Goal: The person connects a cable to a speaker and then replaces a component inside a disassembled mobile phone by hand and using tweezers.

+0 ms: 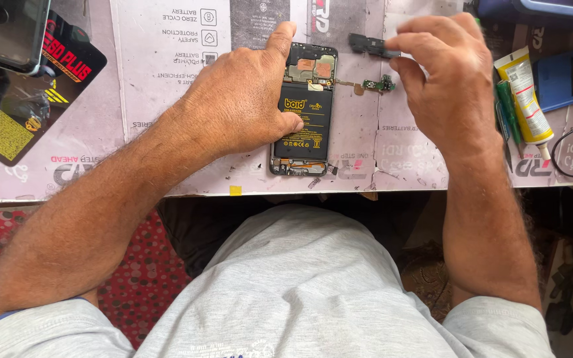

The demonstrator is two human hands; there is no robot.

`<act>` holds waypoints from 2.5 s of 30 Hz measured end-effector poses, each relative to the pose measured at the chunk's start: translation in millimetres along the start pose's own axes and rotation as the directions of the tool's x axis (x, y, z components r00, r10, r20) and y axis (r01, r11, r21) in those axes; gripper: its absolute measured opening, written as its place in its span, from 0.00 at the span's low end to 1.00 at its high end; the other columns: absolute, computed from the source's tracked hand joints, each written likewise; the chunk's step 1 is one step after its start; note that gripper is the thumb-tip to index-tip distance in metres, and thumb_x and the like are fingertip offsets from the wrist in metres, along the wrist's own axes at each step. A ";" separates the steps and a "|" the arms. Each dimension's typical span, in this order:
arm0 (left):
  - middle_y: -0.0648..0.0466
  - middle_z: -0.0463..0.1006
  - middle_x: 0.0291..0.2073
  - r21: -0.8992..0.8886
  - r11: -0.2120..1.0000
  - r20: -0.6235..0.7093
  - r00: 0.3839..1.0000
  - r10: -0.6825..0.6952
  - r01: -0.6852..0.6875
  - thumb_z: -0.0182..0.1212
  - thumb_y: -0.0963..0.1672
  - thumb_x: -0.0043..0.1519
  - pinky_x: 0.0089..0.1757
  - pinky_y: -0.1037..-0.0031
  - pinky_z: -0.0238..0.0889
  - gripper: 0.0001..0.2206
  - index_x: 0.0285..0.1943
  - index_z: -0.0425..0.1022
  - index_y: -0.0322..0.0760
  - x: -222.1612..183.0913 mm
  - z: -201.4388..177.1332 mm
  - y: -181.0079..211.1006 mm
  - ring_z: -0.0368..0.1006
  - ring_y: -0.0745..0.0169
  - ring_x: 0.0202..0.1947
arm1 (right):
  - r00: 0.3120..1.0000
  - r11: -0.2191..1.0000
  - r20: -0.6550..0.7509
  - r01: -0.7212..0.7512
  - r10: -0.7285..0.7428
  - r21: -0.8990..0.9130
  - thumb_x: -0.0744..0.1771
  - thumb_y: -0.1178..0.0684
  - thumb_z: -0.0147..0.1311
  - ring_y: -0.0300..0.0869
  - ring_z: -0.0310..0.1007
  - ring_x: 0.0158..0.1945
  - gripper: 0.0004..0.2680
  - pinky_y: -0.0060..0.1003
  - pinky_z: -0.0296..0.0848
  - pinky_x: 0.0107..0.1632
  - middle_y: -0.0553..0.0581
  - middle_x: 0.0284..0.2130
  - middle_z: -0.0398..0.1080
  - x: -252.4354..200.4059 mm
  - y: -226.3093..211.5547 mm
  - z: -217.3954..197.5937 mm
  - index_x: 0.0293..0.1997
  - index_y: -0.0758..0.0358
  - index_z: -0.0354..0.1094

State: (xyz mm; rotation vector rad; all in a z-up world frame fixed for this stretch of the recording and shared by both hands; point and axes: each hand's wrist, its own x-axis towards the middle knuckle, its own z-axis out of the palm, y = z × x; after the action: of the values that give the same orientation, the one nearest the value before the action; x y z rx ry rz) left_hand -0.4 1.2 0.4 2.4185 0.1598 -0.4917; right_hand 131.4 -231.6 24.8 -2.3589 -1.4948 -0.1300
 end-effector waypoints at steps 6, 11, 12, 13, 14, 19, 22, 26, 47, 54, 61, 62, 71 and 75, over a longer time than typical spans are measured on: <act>0.41 0.82 0.29 0.028 0.991 -0.118 0.984 0.132 -0.130 0.76 0.48 0.51 0.36 0.57 0.74 0.39 0.70 0.60 0.30 -5.7 0.2 -4.8 0.80 0.45 0.30 | 0.982 0.968 0.097 -0.176 0.161 0.178 0.67 0.63 0.68 0.44 0.76 0.42 0.05 0.37 0.76 0.42 0.59 0.41 0.75 -20.7 -6.2 -5.9 0.46 0.66 0.77; 0.50 0.82 0.29 -0.053 0.938 -0.284 0.906 0.314 -0.342 0.72 0.44 0.54 0.34 0.64 0.74 0.20 0.56 0.79 0.38 -9.0 -11.3 -13.8 0.79 0.57 0.27 | 0.965 0.960 0.125 -0.247 0.231 0.133 0.66 0.60 0.67 0.45 0.77 0.42 0.04 0.39 0.76 0.44 0.57 0.38 0.76 -26.8 -8.3 -11.7 0.42 0.65 0.78; 0.50 0.82 0.29 -0.061 0.931 -0.296 0.898 0.326 -0.359 0.72 0.44 0.55 0.34 0.65 0.74 0.19 0.55 0.80 0.37 -7.5 -12.0 -12.9 0.79 0.58 0.27 | 0.966 0.962 0.125 -0.242 0.227 0.127 0.66 0.60 0.67 0.45 0.77 0.43 0.04 0.40 0.76 0.45 0.56 0.38 0.76 -25.5 -9.3 -9.6 0.42 0.65 0.78; 0.51 0.82 0.30 -0.069 0.924 -0.308 0.889 0.338 -0.375 0.71 0.44 0.55 0.34 0.66 0.74 0.17 0.54 0.80 0.37 -5.8 -12.8 -11.9 0.78 0.60 0.27 | 0.967 0.964 0.126 -0.238 0.223 0.121 0.66 0.60 0.67 0.46 0.77 0.44 0.04 0.40 0.76 0.47 0.56 0.38 0.76 -24.0 -9.7 -8.6 0.42 0.64 0.78; 0.51 0.82 0.30 -0.081 0.919 -0.317 0.884 0.344 -0.386 0.71 0.43 0.55 0.34 0.67 0.74 0.16 0.52 0.81 0.36 -5.7 -13.3 -11.2 0.78 0.61 0.26 | 0.970 0.971 0.122 -0.224 0.213 0.088 0.66 0.60 0.67 0.48 0.76 0.44 0.06 0.42 0.75 0.48 0.57 0.38 0.75 -23.0 -10.6 -7.6 0.44 0.65 0.78; 0.49 0.83 0.32 -0.039 0.906 -0.344 0.857 0.384 -0.422 0.74 0.43 0.53 0.34 0.66 0.73 0.17 0.51 0.81 0.33 -2.9 -14.0 -8.3 0.79 0.59 0.29 | 0.961 0.971 0.144 -0.237 0.235 0.003 0.65 0.58 0.66 0.53 0.74 0.45 0.10 0.45 0.73 0.49 0.59 0.40 0.74 -17.7 -13.3 -3.6 0.50 0.65 0.77; 0.49 0.83 0.34 -0.080 0.897 -0.341 0.857 0.386 -0.436 0.73 0.41 0.53 0.35 0.68 0.74 0.18 0.52 0.81 0.32 1.3 -13.6 -12.0 0.79 0.61 0.30 | 0.943 0.950 0.171 -0.301 0.284 0.085 0.65 0.59 0.66 0.51 0.74 0.44 0.09 0.44 0.73 0.47 0.59 0.39 0.73 -15.6 -13.7 -4.7 0.49 0.64 0.77; 0.48 0.83 0.33 -0.031 0.862 -0.379 0.804 0.457 -0.505 0.74 0.41 0.54 0.35 0.69 0.75 0.17 0.51 0.81 0.30 7.6 -10.5 -17.5 0.79 0.61 0.30 | 0.896 0.904 0.246 -0.408 0.370 0.128 0.65 0.59 0.65 0.48 0.75 0.41 0.08 0.42 0.74 0.43 0.58 0.38 0.72 -12.1 -15.9 -7.9 0.47 0.65 0.76; 0.53 0.82 0.36 -0.492 0.690 -0.359 0.846 0.395 -0.531 0.70 0.41 0.60 0.24 0.82 0.70 0.16 0.55 0.78 0.29 10.0 4.6 -9.9 0.72 0.76 0.21 | 0.950 0.915 0.185 -0.296 0.252 0.274 0.66 0.61 0.63 0.47 0.74 0.40 0.09 0.40 0.74 0.44 0.60 0.44 0.71 -12.3 -48.4 -8.2 0.49 0.67 0.68; 0.52 0.84 0.35 -0.612 0.655 -0.278 0.896 0.347 -0.443 0.66 0.40 0.60 0.27 0.83 0.70 0.15 0.56 0.77 0.30 7.3 6.3 -10.0 0.73 0.77 0.23 | 0.983 0.945 0.129 -0.162 0.130 0.285 0.66 0.60 0.63 0.50 0.73 0.44 0.10 0.44 0.73 0.47 0.60 0.44 0.71 -3.1 -64.2 -1.8 0.50 0.66 0.67; 0.54 0.84 0.34 -0.571 0.652 -0.334 0.867 0.371 -0.499 0.64 0.39 0.61 0.31 0.83 0.72 0.14 0.56 0.77 0.29 10.5 5.1 -15.6 0.76 0.76 0.28 | 0.982 0.901 0.114 -0.185 0.152 0.392 0.66 0.63 0.64 0.46 0.75 0.42 0.10 0.38 0.76 0.45 0.60 0.43 0.71 -4.2 -63.0 6.5 0.50 0.67 0.67; 0.54 0.84 0.34 -0.566 0.654 -0.340 0.865 0.369 -0.502 0.64 0.38 0.61 0.31 0.82 0.72 0.14 0.55 0.78 0.29 10.1 6.7 -17.0 0.76 0.76 0.28 | 0.979 0.884 0.127 -0.202 0.163 0.422 0.67 0.64 0.64 0.45 0.75 0.42 0.10 0.37 0.76 0.45 0.59 0.43 0.72 -6.8 -61.8 9.0 0.51 0.67 0.67; 0.56 0.83 0.35 -0.509 0.644 -0.372 0.821 0.433 -0.571 0.65 0.38 0.63 0.33 0.83 0.71 0.13 0.56 0.78 0.30 13.6 14.0 -24.9 0.75 0.77 0.30 | 0.961 0.826 0.172 -0.274 0.216 0.492 0.69 0.63 0.66 0.39 0.77 0.42 0.08 0.33 0.77 0.48 0.55 0.42 0.75 -22.6 -53.9 16.1 0.51 0.66 0.72; 0.56 0.83 0.37 -0.501 0.651 -0.383 0.821 0.424 -0.570 0.65 0.38 0.61 0.32 0.82 0.71 0.15 0.57 0.77 0.29 16.0 15.3 -29.9 0.74 0.77 0.29 | 0.958 0.825 0.173 -0.286 0.230 0.488 0.69 0.64 0.66 0.38 0.77 0.41 0.07 0.30 0.77 0.47 0.56 0.40 0.76 -30.2 -48.7 12.0 0.49 0.67 0.72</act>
State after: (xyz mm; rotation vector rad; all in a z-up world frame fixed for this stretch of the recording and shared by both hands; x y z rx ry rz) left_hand 2.7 14.7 -34.1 1.7591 -0.2352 0.1097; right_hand 73.4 -234.8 17.4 -2.1158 -1.0592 0.4192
